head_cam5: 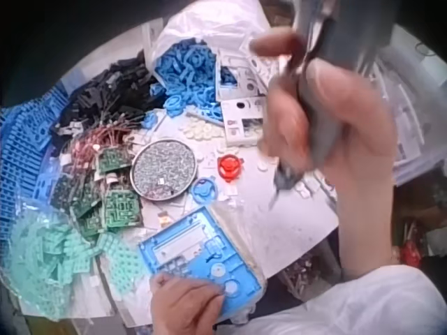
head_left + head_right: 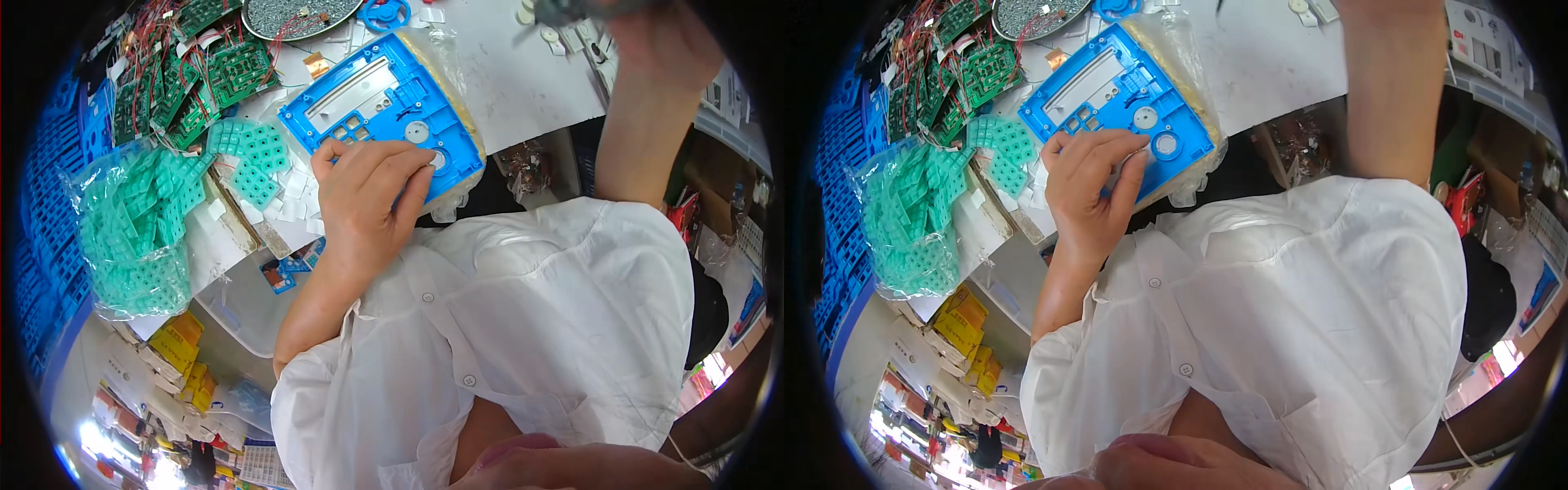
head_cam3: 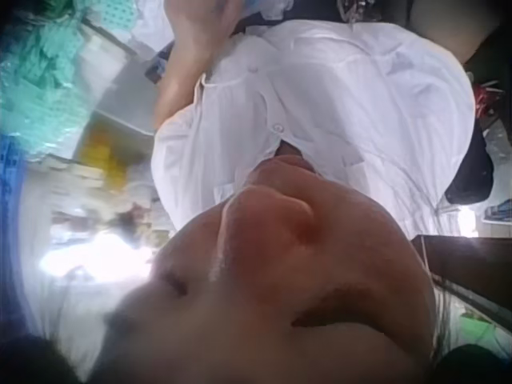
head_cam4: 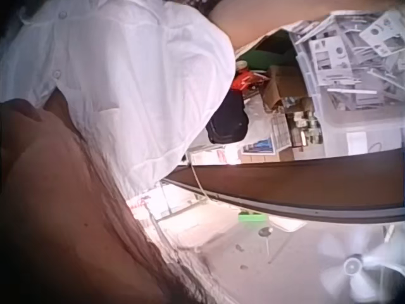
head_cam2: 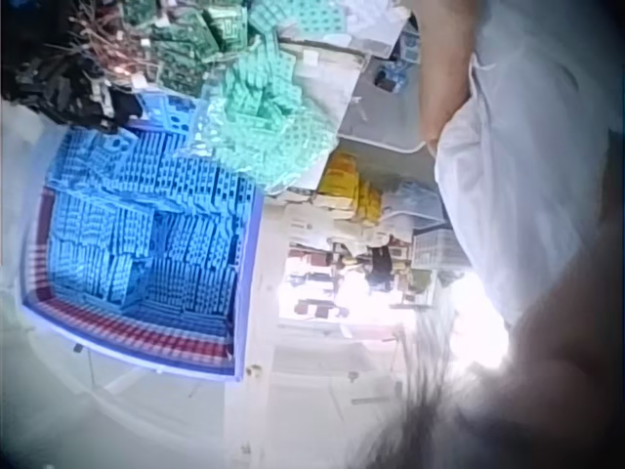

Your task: The recorder is assembling an electronic device by placing a circuit board and copper component into a blue plastic housing and then securing it with black tape.

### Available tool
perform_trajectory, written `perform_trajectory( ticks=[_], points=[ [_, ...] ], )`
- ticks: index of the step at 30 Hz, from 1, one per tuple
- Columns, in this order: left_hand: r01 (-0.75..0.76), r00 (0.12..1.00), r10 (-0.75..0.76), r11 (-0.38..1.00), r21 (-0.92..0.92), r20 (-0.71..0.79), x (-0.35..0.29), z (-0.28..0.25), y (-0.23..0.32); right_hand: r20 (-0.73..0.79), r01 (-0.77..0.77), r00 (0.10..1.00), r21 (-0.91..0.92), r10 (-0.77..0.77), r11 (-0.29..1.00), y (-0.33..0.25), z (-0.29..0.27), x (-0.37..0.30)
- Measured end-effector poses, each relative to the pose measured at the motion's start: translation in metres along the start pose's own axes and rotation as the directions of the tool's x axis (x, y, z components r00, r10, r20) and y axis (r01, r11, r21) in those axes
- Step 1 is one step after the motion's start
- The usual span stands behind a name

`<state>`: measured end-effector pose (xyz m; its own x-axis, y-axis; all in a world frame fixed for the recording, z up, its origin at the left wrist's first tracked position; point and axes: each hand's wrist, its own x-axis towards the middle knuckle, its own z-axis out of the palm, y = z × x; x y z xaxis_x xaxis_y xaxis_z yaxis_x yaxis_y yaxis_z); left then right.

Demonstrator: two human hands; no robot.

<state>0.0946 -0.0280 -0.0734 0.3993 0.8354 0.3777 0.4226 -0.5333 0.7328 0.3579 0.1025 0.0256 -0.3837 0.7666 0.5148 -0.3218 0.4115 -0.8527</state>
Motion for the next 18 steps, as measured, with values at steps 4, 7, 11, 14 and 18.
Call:
perform_trajectory(
  ticks=[4,7,11,14,18],
  points=[
    [-0.006,0.998,0.007,1.000,0.022,-0.068,0.001,0.007,-0.002,0.156,-0.071,0.986,0.695,-0.053,0.715,0.038,0.039,-0.025],
    [-0.014,0.995,0.016,1.000,0.021,-0.102,0.003,0.010,-0.005,0.049,0.054,0.992,0.684,-0.120,0.728,0.039,0.075,-0.043],
    [-0.032,0.989,0.033,0.999,0.013,-0.143,0.004,0.011,-0.005,-0.117,0.073,0.993,0.571,-0.006,0.818,0.016,0.101,-0.048],
    [-0.035,0.986,0.034,0.999,-0.005,-0.165,0.002,0.012,-0.006,-0.057,-0.022,0.996,0.532,0.062,0.846,0.006,0.102,-0.044],
    [-0.079,0.979,0.074,0.997,-0.019,-0.190,0.005,0.011,-0.006,0.158,-0.156,0.982,0.391,0.101,0.907,0.007,0.082,-0.045]
  ],
)
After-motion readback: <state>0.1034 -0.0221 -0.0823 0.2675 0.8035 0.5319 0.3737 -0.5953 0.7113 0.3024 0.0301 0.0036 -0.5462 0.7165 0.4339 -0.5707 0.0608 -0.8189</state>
